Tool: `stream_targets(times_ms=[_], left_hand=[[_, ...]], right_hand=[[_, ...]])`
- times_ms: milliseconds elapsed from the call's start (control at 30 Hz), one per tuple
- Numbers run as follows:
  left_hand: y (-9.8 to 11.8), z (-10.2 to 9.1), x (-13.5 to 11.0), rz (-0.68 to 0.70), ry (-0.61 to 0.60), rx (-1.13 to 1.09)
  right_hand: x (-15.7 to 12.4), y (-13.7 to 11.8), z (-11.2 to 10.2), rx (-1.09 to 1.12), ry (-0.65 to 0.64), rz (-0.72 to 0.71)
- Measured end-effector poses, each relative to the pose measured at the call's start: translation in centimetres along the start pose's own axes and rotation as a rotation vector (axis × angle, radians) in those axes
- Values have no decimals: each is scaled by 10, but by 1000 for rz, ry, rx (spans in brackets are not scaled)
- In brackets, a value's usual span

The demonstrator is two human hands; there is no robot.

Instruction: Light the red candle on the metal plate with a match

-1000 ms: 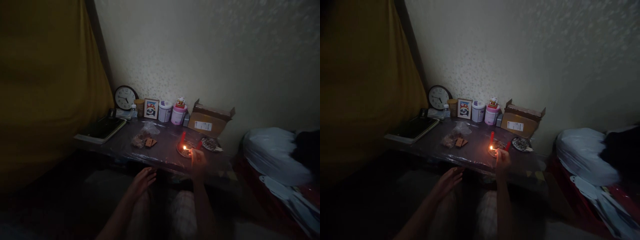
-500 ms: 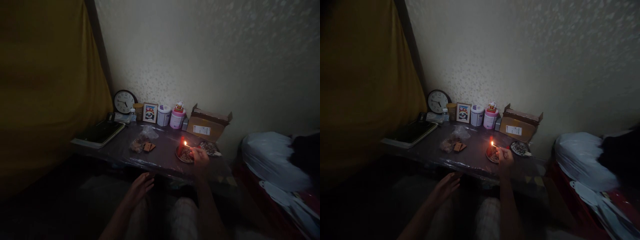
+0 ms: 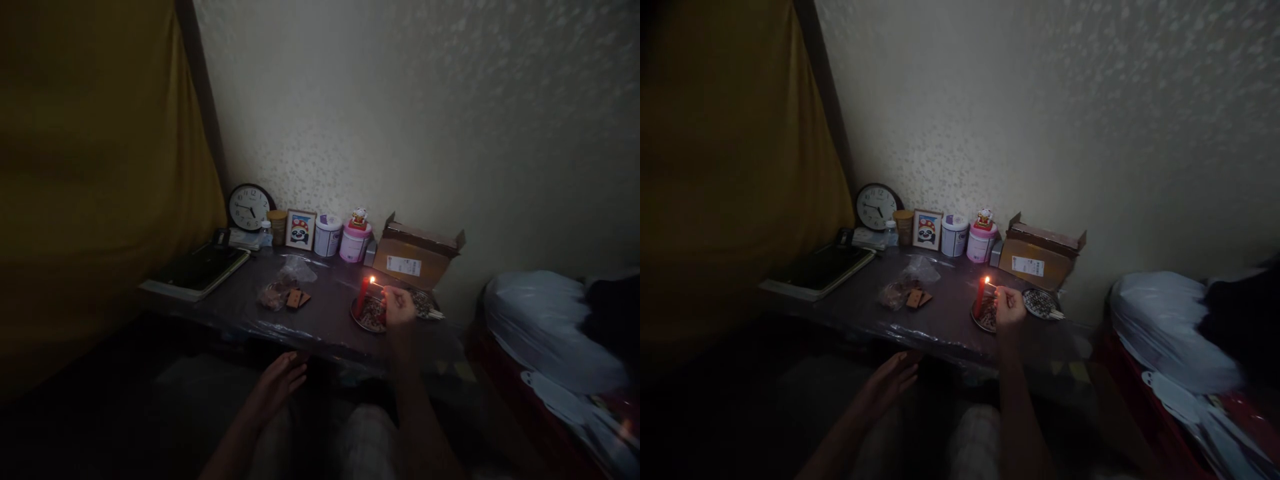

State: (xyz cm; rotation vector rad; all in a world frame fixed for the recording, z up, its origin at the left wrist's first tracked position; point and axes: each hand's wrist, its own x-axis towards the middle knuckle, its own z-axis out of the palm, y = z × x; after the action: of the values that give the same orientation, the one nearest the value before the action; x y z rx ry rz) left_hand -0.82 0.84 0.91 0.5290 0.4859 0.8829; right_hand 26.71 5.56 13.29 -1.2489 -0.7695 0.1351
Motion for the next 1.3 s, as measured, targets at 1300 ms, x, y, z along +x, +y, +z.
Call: stream_targets(times_ms=[1300], left_hand=[[-3,-8,4,-10,-28,-35]], right_hand=[[9,3,15,47,-6,119]])
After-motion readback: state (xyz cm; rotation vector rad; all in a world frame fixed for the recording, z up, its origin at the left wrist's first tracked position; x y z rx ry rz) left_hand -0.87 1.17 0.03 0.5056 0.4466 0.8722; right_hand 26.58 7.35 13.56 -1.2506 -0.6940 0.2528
